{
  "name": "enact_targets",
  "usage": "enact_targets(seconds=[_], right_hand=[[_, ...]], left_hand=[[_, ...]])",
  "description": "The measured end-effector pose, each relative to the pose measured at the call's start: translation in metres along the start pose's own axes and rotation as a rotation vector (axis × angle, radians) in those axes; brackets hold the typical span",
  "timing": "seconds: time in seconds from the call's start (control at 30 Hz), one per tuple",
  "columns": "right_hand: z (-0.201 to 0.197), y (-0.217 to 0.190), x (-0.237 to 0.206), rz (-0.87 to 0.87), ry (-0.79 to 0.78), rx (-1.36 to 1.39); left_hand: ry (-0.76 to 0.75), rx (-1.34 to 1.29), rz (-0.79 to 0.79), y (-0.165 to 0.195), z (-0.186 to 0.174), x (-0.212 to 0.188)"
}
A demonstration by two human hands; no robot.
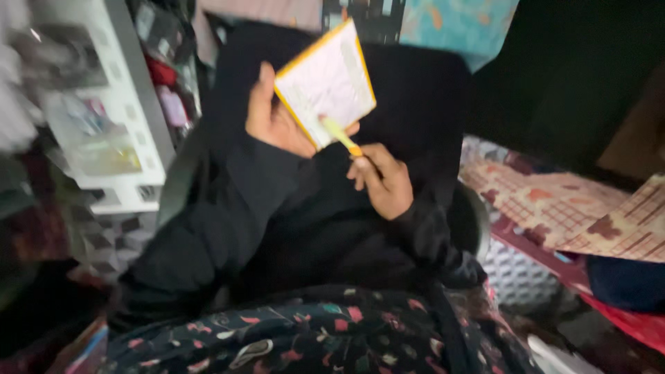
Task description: The person brushes dust from a disassembled tablet's screen and frame with a small yellow brush, turning the tablet over to clean both sides, then sets it down and works on a red feature phone, using a screwdriver to pry open its back cover and handle the battery.
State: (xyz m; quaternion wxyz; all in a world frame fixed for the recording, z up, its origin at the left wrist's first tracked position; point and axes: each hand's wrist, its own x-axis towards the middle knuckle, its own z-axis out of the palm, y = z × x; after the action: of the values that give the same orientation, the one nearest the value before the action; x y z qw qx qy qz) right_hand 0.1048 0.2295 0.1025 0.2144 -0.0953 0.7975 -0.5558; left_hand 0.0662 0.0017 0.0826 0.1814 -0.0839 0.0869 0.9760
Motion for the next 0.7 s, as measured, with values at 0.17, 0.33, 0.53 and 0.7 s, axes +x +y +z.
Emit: enact_targets(seconds=[0.17,0.33,0.53,0.7], right_hand=[[0.001,0.006,0.007,0.161,0.134,0.093],[0.015,-0.012,0.013,0.079,-0.021,0.045],[0.008,-0.034,0.038,0.157,0.049,0.147],[0.021,-0.042,0.035,0.030,-0.071,0.141]], left_hand=[[0.018,-0.167,-0.049,-0.003,-0.013,0.004],[-0.060,-0.130,-0.017,-0.010,-0.021,0.006],[0.062,-0.132,0.067,-0.012,-0.029,0.013],[-0.010,-0.105,0.048,-0.012,-0.029,0.012]])
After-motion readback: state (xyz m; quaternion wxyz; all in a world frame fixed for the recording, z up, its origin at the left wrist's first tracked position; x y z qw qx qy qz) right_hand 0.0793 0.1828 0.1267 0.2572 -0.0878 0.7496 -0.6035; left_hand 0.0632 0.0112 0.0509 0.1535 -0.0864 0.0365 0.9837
